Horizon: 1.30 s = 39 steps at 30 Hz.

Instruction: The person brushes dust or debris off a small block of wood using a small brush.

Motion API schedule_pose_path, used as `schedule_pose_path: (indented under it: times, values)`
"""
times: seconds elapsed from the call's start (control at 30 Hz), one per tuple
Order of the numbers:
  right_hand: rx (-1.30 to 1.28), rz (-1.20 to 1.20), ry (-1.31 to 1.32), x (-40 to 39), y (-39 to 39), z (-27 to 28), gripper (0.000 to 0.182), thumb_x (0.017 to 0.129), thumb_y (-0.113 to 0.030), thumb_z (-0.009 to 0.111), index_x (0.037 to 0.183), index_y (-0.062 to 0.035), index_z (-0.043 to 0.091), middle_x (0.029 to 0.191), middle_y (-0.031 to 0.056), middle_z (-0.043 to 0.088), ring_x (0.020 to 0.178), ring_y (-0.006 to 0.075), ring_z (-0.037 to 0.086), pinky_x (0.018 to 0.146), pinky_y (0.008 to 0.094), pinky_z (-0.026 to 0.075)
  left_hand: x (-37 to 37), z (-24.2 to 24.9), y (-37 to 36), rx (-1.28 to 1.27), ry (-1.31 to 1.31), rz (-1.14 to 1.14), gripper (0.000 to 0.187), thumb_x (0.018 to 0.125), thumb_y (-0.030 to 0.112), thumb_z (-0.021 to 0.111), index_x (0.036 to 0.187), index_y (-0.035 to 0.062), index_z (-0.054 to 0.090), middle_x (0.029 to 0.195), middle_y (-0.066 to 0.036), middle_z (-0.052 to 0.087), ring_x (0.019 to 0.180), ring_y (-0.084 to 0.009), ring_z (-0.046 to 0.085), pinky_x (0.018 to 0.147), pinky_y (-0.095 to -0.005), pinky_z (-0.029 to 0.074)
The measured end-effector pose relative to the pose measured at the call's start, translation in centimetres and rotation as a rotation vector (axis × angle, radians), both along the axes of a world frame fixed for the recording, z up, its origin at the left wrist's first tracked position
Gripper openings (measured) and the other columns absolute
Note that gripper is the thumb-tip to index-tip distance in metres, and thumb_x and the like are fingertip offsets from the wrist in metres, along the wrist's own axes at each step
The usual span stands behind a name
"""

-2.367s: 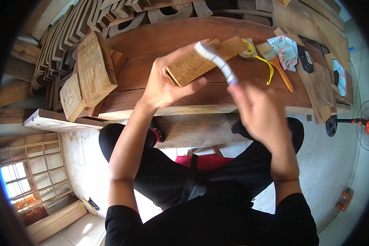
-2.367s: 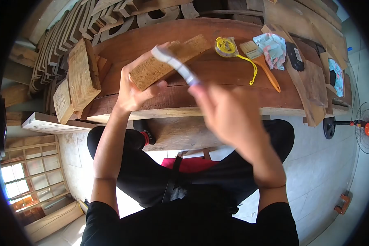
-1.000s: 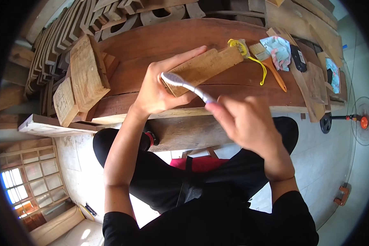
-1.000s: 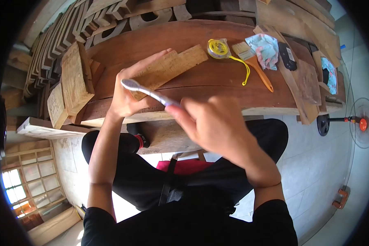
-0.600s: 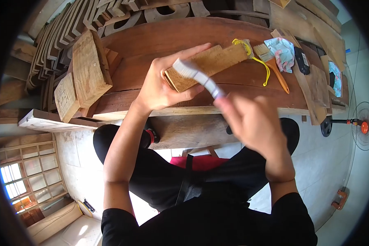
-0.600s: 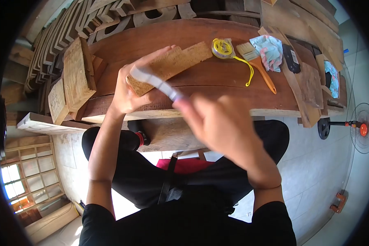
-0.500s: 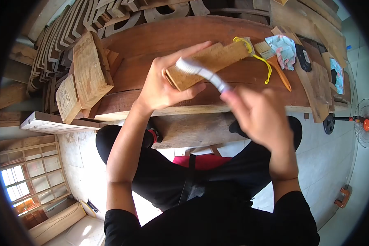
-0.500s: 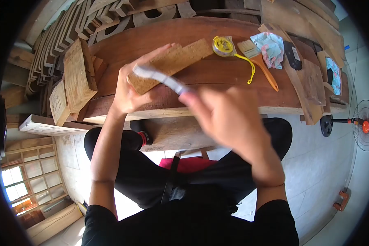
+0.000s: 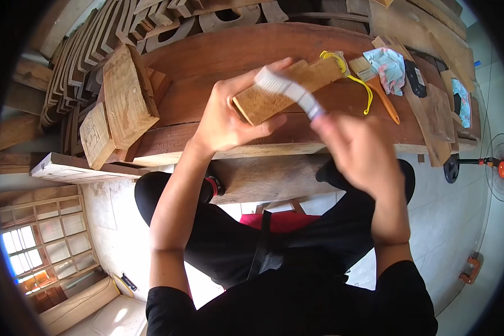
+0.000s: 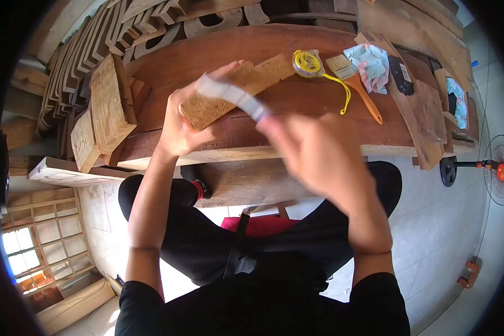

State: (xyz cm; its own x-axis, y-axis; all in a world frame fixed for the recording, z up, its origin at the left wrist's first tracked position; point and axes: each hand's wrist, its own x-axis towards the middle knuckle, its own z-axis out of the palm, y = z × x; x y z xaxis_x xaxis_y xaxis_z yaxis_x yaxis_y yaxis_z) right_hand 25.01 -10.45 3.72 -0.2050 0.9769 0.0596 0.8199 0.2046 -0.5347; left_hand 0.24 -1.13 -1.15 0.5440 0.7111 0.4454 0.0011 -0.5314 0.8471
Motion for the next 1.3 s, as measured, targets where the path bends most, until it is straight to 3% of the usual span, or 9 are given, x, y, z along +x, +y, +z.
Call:
schedule_pose_path:
  times: [0.17,0.3,0.43,0.57,0.67,0.97,1.07,1.23,1.3]
  values:
    - [0.078,0.106,-0.060,-1.1,-1.3,-0.3,0.042,0.110,-0.037,0.061,0.089,-0.0033,0.076,0.061,0.0181,0.063,0.052,0.0324,0.065,0.050,0.0431,0.044,0.2,-0.5,0.2,0.066,-0.040,0.013,0.076,0.077,0.011,0.087,0.148,0.0028,0.062,0.129,-0.013,0.075,0.117,-0.0179,0.070,0.106,-0.0345,0.053]
    - [0.177,-0.119,0.027,0.6,0.8,0.3,0.040,0.108,-0.035,0.064,0.081,-0.0059,0.070,0.057,0.0164,0.059,0.048,0.0363,0.059,0.049,0.0441,0.042,0.5,1.3,-1.1,-0.186,0.080,0.094,0.079,0.076,0.014,0.080,0.150,-0.0042,0.057,0.151,-0.019,0.063,0.137,-0.0247,0.060,0.119,-0.0399,0.043]
    - [0.282,0.118,-0.004,-1.5,-1.6,-1.6,0.053,0.109,-0.046,0.060,0.073,-0.0071,0.068,0.050,0.0151,0.056,0.044,0.0350,0.059,0.045,0.0465,0.042,0.5,0.1,-0.5,-0.028,0.032,0.083,0.078,0.076,0.011,0.081,0.150,-0.0014,0.059,0.142,-0.015,0.068,0.129,-0.0196,0.064,0.114,-0.0373,0.047]
    - [0.268,-0.122,0.005,1.0,0.9,-0.5,0.051,0.108,-0.043,0.061,0.069,-0.0092,0.064,0.049,0.0149,0.055,0.045,0.0358,0.061,0.045,0.0467,0.043,0.9,0.3,-0.9,-0.040,-0.001,0.130,0.080,0.075,0.011,0.086,0.151,0.0059,0.061,0.131,-0.013,0.075,0.119,-0.0174,0.070,0.107,-0.0354,0.053]
    - [0.093,0.023,-0.084,-1.0,-1.5,-0.5,0.042,0.110,-0.038,0.060,0.089,-0.0044,0.073,0.056,0.0161,0.058,0.047,0.0326,0.058,0.049,0.0428,0.042,0.4,-0.1,-0.5,0.024,0.044,0.098,0.080,0.076,0.013,0.088,0.151,0.0059,0.060,0.132,-0.014,0.074,0.119,-0.0181,0.070,0.107,-0.0350,0.052]
    - [0.182,0.118,-0.011,-1.5,-1.7,-1.3,0.045,0.109,-0.037,0.061,0.083,-0.0019,0.068,0.061,0.0192,0.057,0.053,0.0366,0.058,0.053,0.0436,0.043,0.4,-0.1,-0.5,-0.012,-0.009,0.100,0.078,0.079,0.012,0.086,0.152,0.0050,0.059,0.140,-0.014,0.071,0.126,-0.0185,0.066,0.111,-0.0356,0.049]
    - [0.208,-0.148,0.058,0.4,0.4,-0.2,0.049,0.107,-0.040,0.063,0.070,-0.0077,0.065,0.051,0.0149,0.057,0.045,0.0373,0.059,0.047,0.0465,0.044,0.6,0.1,-0.9,-0.074,-0.019,0.112,0.077,0.080,0.010,0.084,0.152,0.0051,0.058,0.141,-0.014,0.070,0.126,-0.0186,0.066,0.112,-0.0355,0.049]
    - [0.240,0.123,-0.014,-1.1,-1.7,-1.5,0.050,0.109,-0.045,0.060,0.076,-0.0076,0.071,0.053,0.0131,0.059,0.046,0.0343,0.061,0.046,0.0452,0.042,0.1,0.3,-0.4,0.014,0.014,0.096,0.077,0.080,0.009,0.084,0.152,0.0043,0.058,0.142,-0.014,0.070,0.127,-0.0184,0.066,0.112,-0.0355,0.049]
    - [0.177,-0.063,0.028,0.0,-0.1,-0.4,0.051,0.109,-0.043,0.060,0.072,-0.0080,0.066,0.052,0.0135,0.058,0.046,0.0352,0.061,0.046,0.0454,0.043,0.1,0.3,-0.5,-0.045,0.035,0.122,0.076,0.080,0.009,0.084,0.152,0.0032,0.058,0.142,-0.014,0.070,0.128,-0.0187,0.066,0.112,-0.0355,0.049]
